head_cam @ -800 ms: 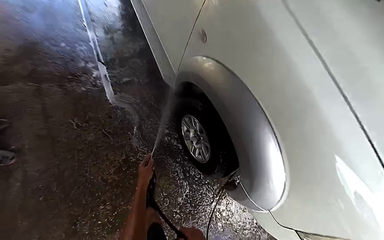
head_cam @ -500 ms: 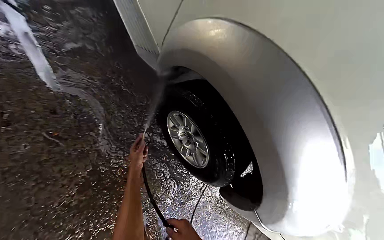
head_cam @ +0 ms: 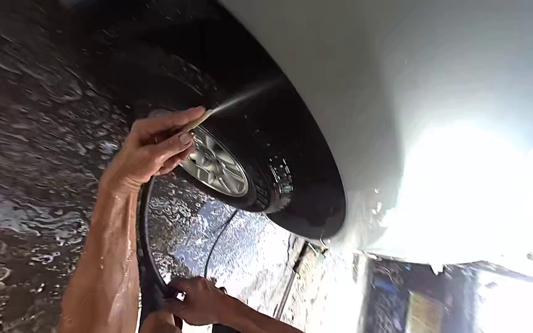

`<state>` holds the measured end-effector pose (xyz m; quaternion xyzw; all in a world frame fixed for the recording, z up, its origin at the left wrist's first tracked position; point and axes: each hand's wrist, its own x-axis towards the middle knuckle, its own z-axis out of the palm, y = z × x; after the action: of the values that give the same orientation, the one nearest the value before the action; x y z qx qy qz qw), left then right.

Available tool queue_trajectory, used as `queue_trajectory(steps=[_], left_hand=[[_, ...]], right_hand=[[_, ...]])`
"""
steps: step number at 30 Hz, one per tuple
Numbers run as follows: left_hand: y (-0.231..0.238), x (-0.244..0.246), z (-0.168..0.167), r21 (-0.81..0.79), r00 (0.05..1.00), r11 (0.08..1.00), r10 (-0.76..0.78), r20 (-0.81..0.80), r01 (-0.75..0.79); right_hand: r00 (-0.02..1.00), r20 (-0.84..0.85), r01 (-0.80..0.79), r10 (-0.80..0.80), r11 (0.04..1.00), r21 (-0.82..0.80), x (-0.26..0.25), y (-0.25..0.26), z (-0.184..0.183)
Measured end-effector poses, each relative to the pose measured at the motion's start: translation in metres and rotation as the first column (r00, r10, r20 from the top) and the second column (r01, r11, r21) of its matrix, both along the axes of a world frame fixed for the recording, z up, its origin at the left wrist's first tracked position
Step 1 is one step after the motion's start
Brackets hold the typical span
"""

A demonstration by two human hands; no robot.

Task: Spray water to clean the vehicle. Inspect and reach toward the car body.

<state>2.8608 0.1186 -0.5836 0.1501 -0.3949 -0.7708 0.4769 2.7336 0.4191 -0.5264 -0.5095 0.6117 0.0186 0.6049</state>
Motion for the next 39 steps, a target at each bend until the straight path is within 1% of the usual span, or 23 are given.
queue_trajectory(steps=[3,4,6,8,10,12,14,16,19,21,22,23,24,25,27,28,29,31,33,34,36,38,39], left_hand=[[0.003,-0.021,0.042,-0.173,0.985,0.973,-0.139,0.105,0.156],[0.008,-0.025,0.061,-0.194,0.970,0.961,-0.164,0.180,0.198],[0.018,-0.033,0.101,-0.201,0.912,0.932,-0.221,0.346,0.302],[0.023,-0.056,0.108,-0.312,0.894,0.867,-0.275,0.353,0.390],[0.032,-0.088,0.104,-0.512,0.914,0.766,-0.250,0.319,0.388],[0.053,-0.105,0.120,-0.580,0.897,0.700,-0.215,0.386,0.417],[0.077,-0.115,0.132,-0.550,0.795,0.644,-0.157,0.585,0.532],[0.101,-0.122,0.129,-0.450,0.652,0.649,-0.095,0.752,0.613],[0.126,-0.130,0.104,-0.312,0.501,0.679,-0.095,0.860,0.664],[0.136,-0.138,0.090,-0.230,0.445,0.658,-0.179,0.878,0.718],[0.139,-0.140,0.086,-0.217,0.455,0.653,-0.219,0.863,0.725],[0.142,-0.142,0.084,-0.240,0.505,0.672,-0.229,0.832,0.700],[0.146,-0.143,0.083,-0.310,0.593,0.717,-0.176,0.785,0.624],[0.149,-0.142,0.084,-0.382,0.672,0.758,-0.099,0.734,0.529],[0.150,-0.141,0.088,-0.473,0.774,0.804,0.026,0.633,0.360],[0.151,-0.141,0.086,-0.494,0.795,0.806,0.050,0.605,0.326],[0.152,-0.143,0.081,-0.499,0.799,0.797,0.035,0.600,0.339],[0.153,-0.152,0.059,-0.443,0.747,0.750,-0.102,0.657,0.492],[0.154,-0.167,0.024,-0.379,0.706,0.717,-0.219,0.674,0.585],[0.154,-0.174,0.006,-0.383,0.749,0.740,-0.239,0.618,0.552],[0.161,-0.189,-0.020,-0.415,0.897,0.833,-0.197,0.395,0.366],[0.166,-0.204,-0.025,-0.378,0.979,0.906,-0.146,0.145,0.191],[0.168,-0.210,-0.020,-0.332,0.991,0.934,-0.132,0.025,0.133]], right_hand=[[1.000,0.023,0.009,-0.009,1.000,-0.008,0.005,0.003,-0.004],[0.999,0.036,0.023,-0.022,0.999,-0.023,0.006,0.005,-0.005],[0.996,0.066,0.054,-0.056,0.998,0.023,0.006,0.005,-0.003],[0.993,0.094,0.072,-0.077,0.996,0.059,0.004,0.005,0.002],[0.990,0.099,0.091,-0.097,0.994,0.056,0.003,0.006,0.007],[0.992,0.084,0.086,-0.091,0.994,0.066,0.003,0.007,0.016],[0.996,0.051,0.075,-0.076,0.997,0.034,0.006,0.009,0.026],[0.998,0.016,0.056,-0.056,0.998,0.008,0.007,0.022,0.028],[0.997,0.002,0.078,-0.079,0.993,0.091,0.005,0.059,0.012],[0.997,-0.002,0.082,-0.082,0.982,0.168,0.002,0.072,0.005],[0.998,-0.013,0.070,-0.069,0.980,0.187,-0.001,0.076,0.003],[0.998,-0.035,0.065,-0.060,0.979,0.194,-0.003,0.076,0.003],[0.996,-0.068,0.076,-0.065,0.982,0.172,-0.005,0.077,0.004],[0.991,-0.108,0.092,-0.081,0.991,0.094,-0.006,0.079,0.005],[0.982,-0.154,0.107,-0.113,0.993,-0.042,-0.011,0.079,0.007],[0.980,-0.163,0.103,-0.112,0.993,-0.062,-0.014,0.080,0.007],[0.982,-0.160,0.102,-0.102,0.995,-0.011,-0.018,0.083,0.004],[0.987,-0.137,0.101,-0.082,0.985,0.137,-0.021,0.095,-0.008],[0.986,-0.138,0.120,-0.094,0.973,0.195,-0.019,0.105,-0.020],[0.982,-0.151,0.142,-0.112,0.968,0.205,-0.020,0.110,-0.027],[0.970,-0.177,0.208,-0.167,0.948,0.242,-0.028,0.118,-0.034],[0.956,-0.177,0.269,-0.234,0.939,0.213,-0.046,0.129,-0.036],[0.949,-0.172,0.295,-0.263,0.934,0.202,-0.056,0.137,-0.034]])
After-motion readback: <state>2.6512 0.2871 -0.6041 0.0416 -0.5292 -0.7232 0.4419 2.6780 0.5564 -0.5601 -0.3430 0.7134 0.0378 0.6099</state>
